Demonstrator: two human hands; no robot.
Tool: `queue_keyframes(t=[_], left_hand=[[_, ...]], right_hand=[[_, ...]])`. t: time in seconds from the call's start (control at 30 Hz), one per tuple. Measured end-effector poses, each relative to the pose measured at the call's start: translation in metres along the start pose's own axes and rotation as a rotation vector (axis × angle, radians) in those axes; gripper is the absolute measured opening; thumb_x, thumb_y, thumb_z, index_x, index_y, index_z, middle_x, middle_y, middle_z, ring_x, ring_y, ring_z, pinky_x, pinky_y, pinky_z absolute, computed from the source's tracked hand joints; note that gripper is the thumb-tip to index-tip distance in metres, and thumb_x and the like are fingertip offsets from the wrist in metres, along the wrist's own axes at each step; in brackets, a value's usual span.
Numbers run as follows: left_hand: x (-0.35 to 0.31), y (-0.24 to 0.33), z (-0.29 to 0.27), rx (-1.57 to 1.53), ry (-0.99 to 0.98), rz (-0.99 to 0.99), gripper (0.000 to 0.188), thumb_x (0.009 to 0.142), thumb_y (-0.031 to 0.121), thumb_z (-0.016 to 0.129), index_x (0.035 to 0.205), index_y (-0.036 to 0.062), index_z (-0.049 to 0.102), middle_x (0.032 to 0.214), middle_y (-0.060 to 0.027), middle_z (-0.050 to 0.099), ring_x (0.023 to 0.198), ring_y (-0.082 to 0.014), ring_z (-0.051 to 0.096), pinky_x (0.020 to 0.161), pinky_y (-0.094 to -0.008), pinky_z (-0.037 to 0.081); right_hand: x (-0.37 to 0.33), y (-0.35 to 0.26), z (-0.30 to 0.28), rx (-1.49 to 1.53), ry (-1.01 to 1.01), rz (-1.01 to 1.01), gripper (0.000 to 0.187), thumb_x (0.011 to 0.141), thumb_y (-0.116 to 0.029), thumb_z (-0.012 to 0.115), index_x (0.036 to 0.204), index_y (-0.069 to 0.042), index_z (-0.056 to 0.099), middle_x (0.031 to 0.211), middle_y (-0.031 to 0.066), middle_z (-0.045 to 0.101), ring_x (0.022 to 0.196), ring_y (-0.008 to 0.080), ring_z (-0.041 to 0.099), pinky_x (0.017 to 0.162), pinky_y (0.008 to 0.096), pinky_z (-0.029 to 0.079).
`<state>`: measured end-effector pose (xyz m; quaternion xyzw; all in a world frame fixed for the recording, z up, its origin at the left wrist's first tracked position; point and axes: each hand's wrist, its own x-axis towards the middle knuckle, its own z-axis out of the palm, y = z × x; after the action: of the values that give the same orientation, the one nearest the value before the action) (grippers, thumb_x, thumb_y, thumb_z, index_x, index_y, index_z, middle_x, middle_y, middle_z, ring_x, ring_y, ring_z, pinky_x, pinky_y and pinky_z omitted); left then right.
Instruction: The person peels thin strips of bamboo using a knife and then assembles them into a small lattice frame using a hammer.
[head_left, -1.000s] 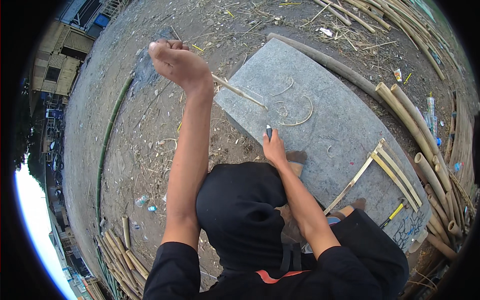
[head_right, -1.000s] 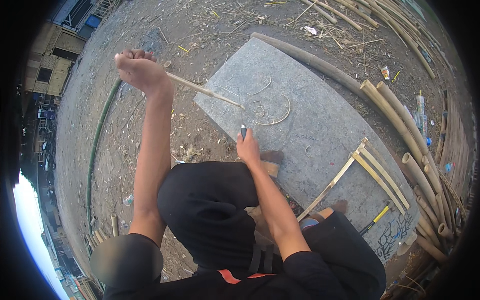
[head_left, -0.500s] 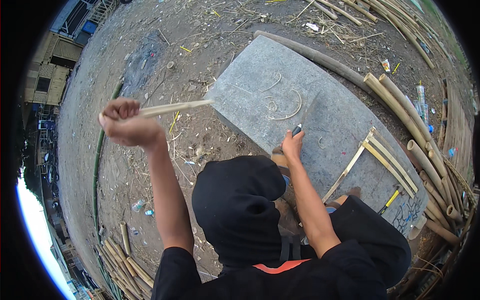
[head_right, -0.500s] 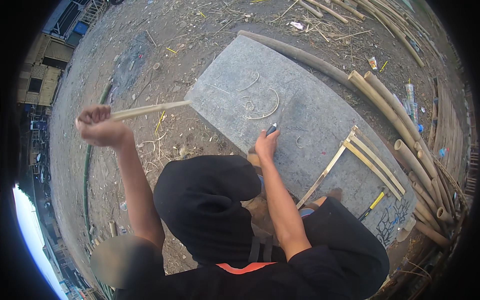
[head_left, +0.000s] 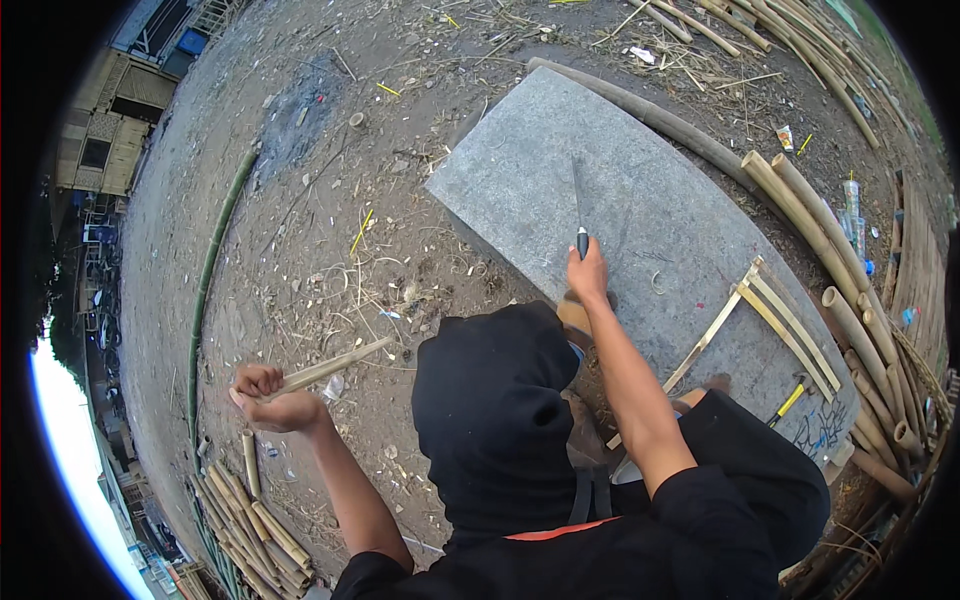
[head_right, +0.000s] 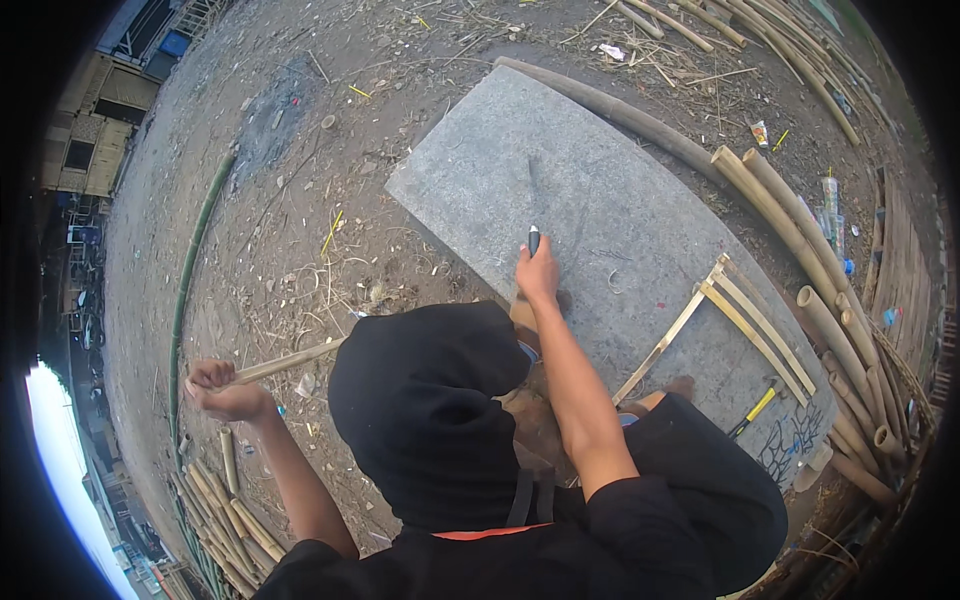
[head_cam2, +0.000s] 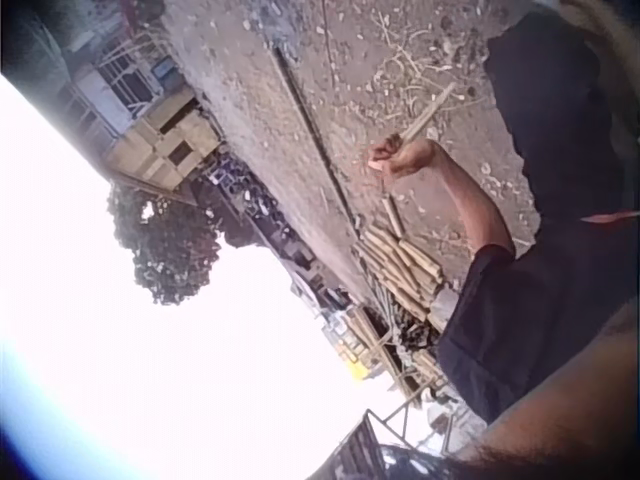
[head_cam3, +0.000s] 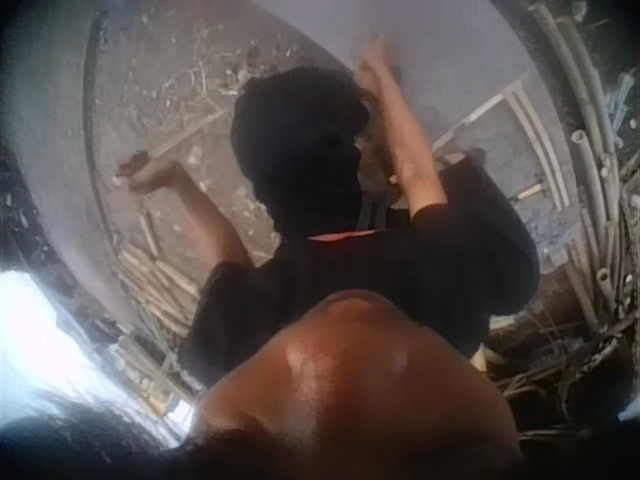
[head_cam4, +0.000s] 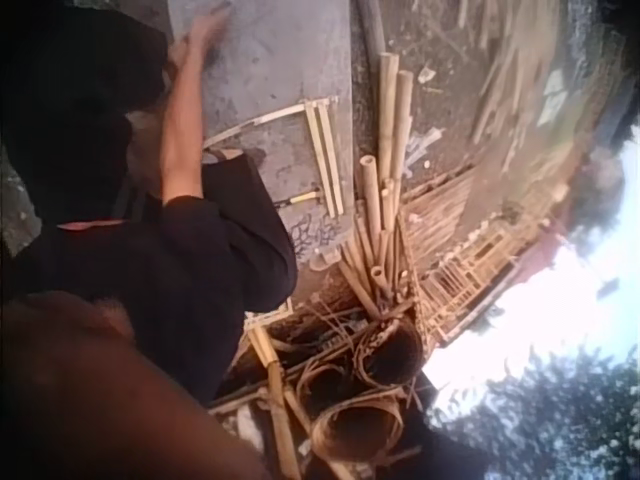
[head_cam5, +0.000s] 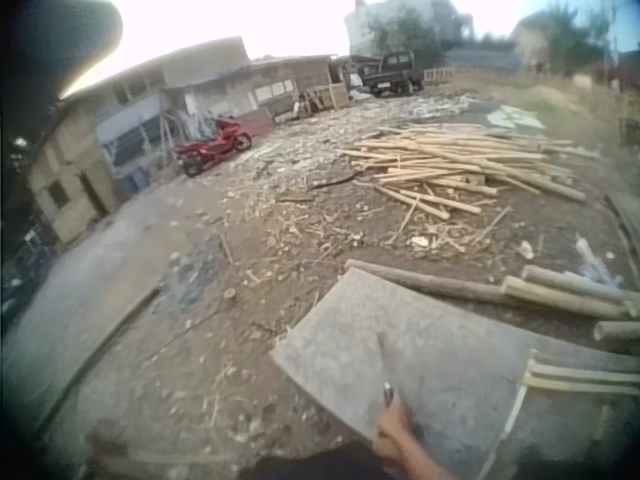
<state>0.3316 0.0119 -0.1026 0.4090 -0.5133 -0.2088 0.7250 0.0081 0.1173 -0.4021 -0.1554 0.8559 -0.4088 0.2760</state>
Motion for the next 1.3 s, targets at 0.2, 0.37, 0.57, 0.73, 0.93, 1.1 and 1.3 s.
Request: queue_keyframes(t=[0.2, 0.37, 0.57, 0.73, 0.93, 1.1, 1.3], left_hand=[[-0.023, -0.005, 0.013, -0.098, -0.056, -0.056, 0.028, 0.094, 0.031, 0.034, 0.075, 0.0144, 0.022, 0.066, 0.0, 0.026, 0.058, -0.0106, 0.024, 0.05, -0.0266, 0.02], [-0.028, -0.005, 0.002, -0.144, -0.136, -0.084, 0.028, 0.095, 0.031, 0.033, 0.076, 0.0143, 0.021, 0.066, -0.0004, 0.026, 0.058, -0.0109, 0.024, 0.051, -0.0268, 0.021], [-0.047, -0.017, -0.001, -0.122, -0.132, -0.14, 0.031, 0.098, 0.033, 0.033, 0.075, 0.0146, 0.022, 0.064, 0.0009, 0.024, 0.057, -0.0109, 0.024, 0.05, -0.0271, 0.021], [-0.059, -0.013, 0.027, -0.227, -0.111, -0.169, 0.034, 0.101, 0.034, 0.031, 0.074, 0.0145, 0.023, 0.063, 0.0013, 0.024, 0.056, -0.0106, 0.023, 0.049, -0.0269, 0.02], [-0.066, -0.015, 0.023, -0.233, -0.199, -0.186, 0.034, 0.101, 0.034, 0.031, 0.074, 0.0147, 0.024, 0.063, 0.0016, 0.024, 0.055, -0.0099, 0.022, 0.049, -0.0268, 0.02], [-0.075, -0.013, 0.042, -0.263, -0.215, -0.178, 0.034, 0.101, 0.035, 0.033, 0.075, 0.0151, 0.024, 0.063, 0.0015, 0.024, 0.055, -0.0096, 0.022, 0.048, -0.0265, 0.019], [-0.068, 0.013, 0.056, -0.382, -0.229, -0.151, 0.03, 0.099, 0.032, 0.033, 0.076, 0.0161, 0.022, 0.064, 0.0019, 0.023, 0.056, -0.0101, 0.021, 0.05, -0.0266, 0.02]], right_hand=[[0.021, -0.012, 0.032, -0.177, -0.577, -0.48, 0.037, 0.087, -0.026, 0.064, 0.12, -0.01, 0.061, 0.108, 0.0191, 0.068, 0.101, 0.0415, 0.062, 0.086, 0.0465, 0.049], [0.059, -0.02, 0.047, 0.277, -0.105, -0.261, 0.034, 0.091, -0.026, 0.063, 0.12, -0.009, 0.06, 0.095, 0.0193, 0.069, 0.086, 0.0355, 0.068, 0.074, 0.0422, 0.053], [0.107, -0.043, 0.036, 0.752, -0.325, 0.278, 0.031, 0.096, -0.025, 0.059, 0.123, -0.009, 0.06, 0.076, 0.0063, 0.061, 0.061, 0.0137, 0.059, 0.051, 0.0306, 0.047], [0.082, -0.059, 0.039, -0.189, -0.724, -0.488, 0.036, 0.09, -0.024, 0.065, 0.123, -0.01, 0.061, 0.095, 0.0195, 0.068, 0.084, 0.0336, 0.067, 0.072, 0.0408, 0.053], [0.057, -0.014, -0.015, 0.051, 0.249, -0.382, 0.042, 0.09, -0.016, 0.062, 0.13, -0.008, 0.053, 0.103, 0.0251, 0.067, 0.097, 0.0431, 0.063, 0.081, 0.0492, 0.049], [0.061, 0.008, -0.019, -0.068, 0.181, -0.235, 0.044, 0.09, -0.015, 0.061, 0.132, -0.01, 0.05, 0.103, 0.0257, 0.066, 0.095, 0.0453, 0.063, 0.08, 0.0523, 0.048], [0.038, -0.013, 0.011, -0.051, -0.256, -0.523, 0.043, 0.085, -0.015, 0.067, 0.126, -0.01, 0.054, 0.097, 0.0252, 0.066, 0.092, 0.0449, 0.063, 0.078, 0.0522, 0.049]])
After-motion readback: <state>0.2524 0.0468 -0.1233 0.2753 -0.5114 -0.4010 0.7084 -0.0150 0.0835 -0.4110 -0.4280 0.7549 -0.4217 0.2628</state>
